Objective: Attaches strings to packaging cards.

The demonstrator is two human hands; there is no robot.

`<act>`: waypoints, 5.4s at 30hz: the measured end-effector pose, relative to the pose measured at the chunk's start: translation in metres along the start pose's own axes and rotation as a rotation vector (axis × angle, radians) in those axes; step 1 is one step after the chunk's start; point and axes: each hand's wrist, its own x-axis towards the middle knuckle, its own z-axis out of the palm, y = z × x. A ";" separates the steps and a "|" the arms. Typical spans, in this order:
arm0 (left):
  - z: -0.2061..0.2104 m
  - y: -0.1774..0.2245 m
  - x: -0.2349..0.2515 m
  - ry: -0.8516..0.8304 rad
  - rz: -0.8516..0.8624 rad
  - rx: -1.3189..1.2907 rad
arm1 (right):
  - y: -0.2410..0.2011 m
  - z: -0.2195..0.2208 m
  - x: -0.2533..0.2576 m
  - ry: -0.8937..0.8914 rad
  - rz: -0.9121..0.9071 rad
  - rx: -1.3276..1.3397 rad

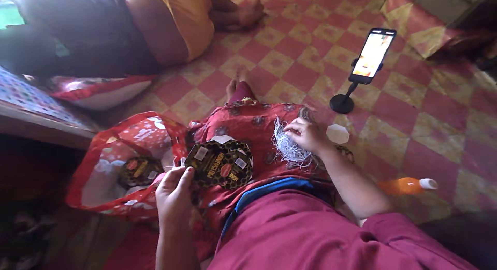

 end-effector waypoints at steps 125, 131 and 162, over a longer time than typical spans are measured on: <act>0.079 0.015 -0.018 -0.366 0.172 -0.345 | -0.076 -0.007 -0.028 0.521 -0.345 0.012; 0.078 0.015 -0.019 -0.428 0.253 -0.344 | -0.080 -0.008 -0.029 0.464 -0.296 0.129; 0.102 0.038 -0.008 -0.592 0.843 0.115 | -0.073 -0.002 -0.033 0.500 -0.836 0.254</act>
